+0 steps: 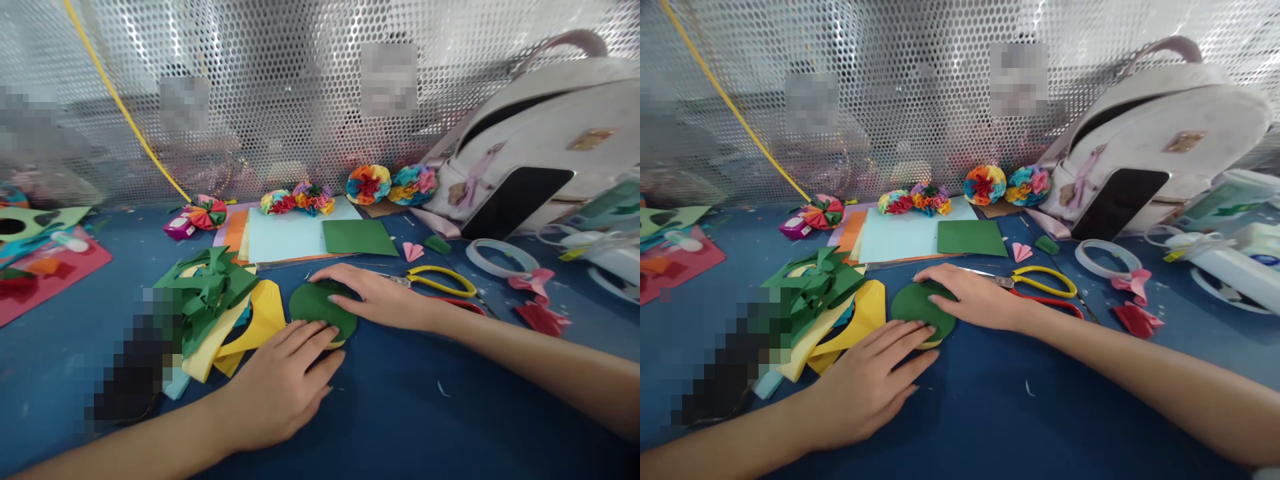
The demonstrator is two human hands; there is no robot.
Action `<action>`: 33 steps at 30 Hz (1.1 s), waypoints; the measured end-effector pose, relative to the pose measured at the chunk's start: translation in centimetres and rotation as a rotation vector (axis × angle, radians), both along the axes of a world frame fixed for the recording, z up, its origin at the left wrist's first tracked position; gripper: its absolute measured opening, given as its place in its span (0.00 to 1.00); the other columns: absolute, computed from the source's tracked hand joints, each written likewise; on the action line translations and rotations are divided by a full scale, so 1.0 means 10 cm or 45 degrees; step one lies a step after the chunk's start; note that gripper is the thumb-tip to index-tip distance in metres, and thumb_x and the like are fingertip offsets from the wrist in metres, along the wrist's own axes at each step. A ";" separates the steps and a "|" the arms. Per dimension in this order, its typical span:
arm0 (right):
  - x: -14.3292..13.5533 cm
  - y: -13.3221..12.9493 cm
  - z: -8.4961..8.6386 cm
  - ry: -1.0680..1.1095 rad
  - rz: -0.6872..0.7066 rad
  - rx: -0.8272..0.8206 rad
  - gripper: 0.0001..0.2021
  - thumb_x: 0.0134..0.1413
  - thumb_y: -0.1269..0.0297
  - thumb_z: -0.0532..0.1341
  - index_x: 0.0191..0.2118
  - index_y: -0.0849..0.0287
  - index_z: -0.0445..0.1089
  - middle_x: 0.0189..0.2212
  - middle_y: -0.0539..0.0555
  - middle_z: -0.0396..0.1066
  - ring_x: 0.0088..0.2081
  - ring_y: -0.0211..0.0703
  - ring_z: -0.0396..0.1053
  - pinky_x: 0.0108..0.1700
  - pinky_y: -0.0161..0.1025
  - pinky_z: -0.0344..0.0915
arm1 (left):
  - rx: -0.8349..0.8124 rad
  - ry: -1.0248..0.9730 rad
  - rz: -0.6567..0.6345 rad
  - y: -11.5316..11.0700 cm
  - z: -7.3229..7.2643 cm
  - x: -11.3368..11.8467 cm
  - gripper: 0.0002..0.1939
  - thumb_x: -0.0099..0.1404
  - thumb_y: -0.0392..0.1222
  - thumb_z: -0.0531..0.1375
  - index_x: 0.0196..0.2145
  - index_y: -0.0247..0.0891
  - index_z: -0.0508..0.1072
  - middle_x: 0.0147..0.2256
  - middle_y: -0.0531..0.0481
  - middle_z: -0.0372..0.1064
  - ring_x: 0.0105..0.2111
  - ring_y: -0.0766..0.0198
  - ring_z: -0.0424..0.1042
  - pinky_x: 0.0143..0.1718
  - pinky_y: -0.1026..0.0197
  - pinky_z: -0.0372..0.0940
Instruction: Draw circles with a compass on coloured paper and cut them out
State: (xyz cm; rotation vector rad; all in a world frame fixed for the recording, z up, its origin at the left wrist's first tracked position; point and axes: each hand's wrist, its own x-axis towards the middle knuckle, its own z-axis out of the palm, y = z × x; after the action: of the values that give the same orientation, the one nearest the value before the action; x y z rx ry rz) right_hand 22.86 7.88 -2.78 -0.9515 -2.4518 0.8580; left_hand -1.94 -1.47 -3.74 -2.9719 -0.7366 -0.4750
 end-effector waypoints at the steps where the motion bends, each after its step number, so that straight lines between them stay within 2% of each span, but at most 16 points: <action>1: 0.00 0.00 0.00 0.002 -0.003 0.005 0.21 0.67 0.65 0.56 0.63 0.50 0.67 0.62 0.57 0.73 0.62 0.53 0.71 0.66 0.55 0.67 | 0.003 -0.017 -0.017 0.00 0.01 0.01 0.18 0.78 0.40 0.51 0.59 0.35 0.74 0.61 0.40 0.74 0.61 0.48 0.73 0.61 0.44 0.71; 5: -0.01 0.00 0.01 -0.022 0.006 0.053 0.19 0.68 0.63 0.55 0.62 0.51 0.68 0.60 0.58 0.73 0.61 0.53 0.72 0.66 0.55 0.66 | 0.073 -0.059 -0.048 0.06 0.10 0.00 0.16 0.77 0.38 0.53 0.56 0.34 0.75 0.58 0.39 0.76 0.57 0.48 0.75 0.60 0.44 0.71; 8: -0.04 0.04 0.04 -0.034 0.030 0.155 0.18 0.69 0.63 0.55 0.61 0.54 0.68 0.59 0.60 0.74 0.61 0.54 0.72 0.65 0.56 0.67 | 0.169 -0.022 0.008 0.27 0.24 -0.11 0.16 0.76 0.35 0.53 0.54 0.29 0.76 0.56 0.33 0.76 0.57 0.45 0.74 0.60 0.41 0.69; 10: -0.12 0.10 0.06 -0.044 0.022 0.264 0.17 0.68 0.65 0.56 0.60 0.55 0.67 0.59 0.61 0.73 0.61 0.55 0.71 0.65 0.55 0.67 | 0.117 -0.098 0.176 0.49 0.37 -0.24 0.17 0.76 0.35 0.52 0.54 0.31 0.77 0.54 0.34 0.77 0.55 0.44 0.75 0.59 0.39 0.68; 13: -0.31 0.26 0.09 -0.191 -0.016 0.425 0.16 0.70 0.64 0.57 0.60 0.59 0.66 0.59 0.63 0.72 0.61 0.54 0.71 0.64 0.51 0.68 | -0.351 -0.469 0.608 0.90 0.54 -0.44 0.16 0.71 0.39 0.56 0.52 0.39 0.78 0.59 0.41 0.74 0.61 0.46 0.70 0.66 0.39 0.62; 14: -0.39 0.32 0.10 -0.222 -0.018 0.446 0.17 0.71 0.63 0.58 0.61 0.59 0.65 0.60 0.64 0.71 0.62 0.55 0.70 0.64 0.51 0.67 | -0.395 -0.539 0.683 1.04 0.58 -0.49 0.18 0.70 0.40 0.55 0.54 0.38 0.76 0.60 0.41 0.72 0.62 0.47 0.69 0.65 0.41 0.63; 17: -0.68 0.53 0.10 -0.352 -0.018 0.526 0.25 0.67 0.58 0.65 0.63 0.63 0.63 0.63 0.68 0.68 0.64 0.62 0.68 0.63 0.54 0.67 | -0.495 -0.606 0.847 1.42 0.66 -0.61 0.26 0.73 0.44 0.47 0.63 0.33 0.68 0.61 0.33 0.71 0.59 0.45 0.72 0.55 0.42 0.72; 19: -0.86 0.64 0.08 -0.433 -0.012 0.591 0.28 0.66 0.56 0.66 0.64 0.64 0.62 0.66 0.70 0.66 0.67 0.64 0.65 0.64 0.53 0.65 | -0.546 -0.560 0.923 1.60 0.67 -0.66 0.26 0.72 0.44 0.48 0.63 0.31 0.67 0.60 0.32 0.71 0.58 0.45 0.73 0.53 0.43 0.73; 20: -0.94 0.68 0.07 -0.478 -0.018 0.612 0.27 0.67 0.56 0.65 0.64 0.65 0.62 0.64 0.71 0.69 0.64 0.64 0.68 0.61 0.53 0.67 | -0.569 -0.508 0.945 1.67 0.66 -0.68 0.24 0.72 0.44 0.50 0.61 0.32 0.70 0.58 0.34 0.73 0.56 0.47 0.74 0.53 0.45 0.73; 22: -1.07 0.71 0.06 -0.570 -0.040 0.645 0.24 0.69 0.56 0.62 0.62 0.65 0.64 0.56 0.72 0.76 0.57 0.65 0.75 0.55 0.52 0.70 | -0.661 -0.337 0.946 1.74 0.64 -0.72 0.16 0.72 0.44 0.56 0.51 0.34 0.76 0.48 0.39 0.78 0.48 0.52 0.78 0.51 0.49 0.73; 24: -1.14 0.71 0.05 -0.643 -0.050 0.670 0.18 0.70 0.60 0.60 0.59 0.65 0.67 0.51 0.71 0.79 0.51 0.64 0.78 0.50 0.51 0.71 | -0.762 -0.136 0.930 1.76 0.63 -0.77 0.11 0.73 0.46 0.62 0.41 0.34 0.78 0.40 0.46 0.79 0.41 0.56 0.79 0.47 0.51 0.74; 26: -1.15 0.69 0.05 -0.690 -0.041 0.683 0.14 0.69 0.67 0.58 0.57 0.65 0.69 0.49 0.70 0.80 0.48 0.62 0.80 0.46 0.49 0.70 | -0.844 0.037 0.923 1.73 0.63 -0.81 0.14 0.73 0.49 0.65 0.38 0.34 0.77 0.37 0.49 0.78 0.38 0.59 0.79 0.45 0.52 0.75; 29: -1.11 0.69 0.08 -0.716 -0.030 0.680 0.16 0.66 0.75 0.57 0.57 0.64 0.70 0.46 0.68 0.81 0.47 0.61 0.80 0.44 0.47 0.69 | -0.932 0.194 0.938 1.70 0.66 -0.88 0.15 0.74 0.49 0.64 0.36 0.34 0.77 0.35 0.50 0.78 0.36 0.61 0.79 0.43 0.54 0.75; 33: -1.04 0.76 0.12 -0.662 -0.094 0.656 0.18 0.66 0.75 0.55 0.59 0.65 0.68 0.44 0.68 0.81 0.46 0.60 0.79 0.41 0.45 0.67 | -0.961 0.301 0.998 1.73 0.70 -1.02 0.15 0.75 0.49 0.63 0.36 0.34 0.77 0.34 0.51 0.78 0.33 0.62 0.78 0.40 0.56 0.75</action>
State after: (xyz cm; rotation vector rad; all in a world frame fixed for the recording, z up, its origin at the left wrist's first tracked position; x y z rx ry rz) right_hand 12.50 15.44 -1.58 -1.1500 -2.8172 -0.0839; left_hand -12.11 15.83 3.28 -2.8070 -2.2858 0.2642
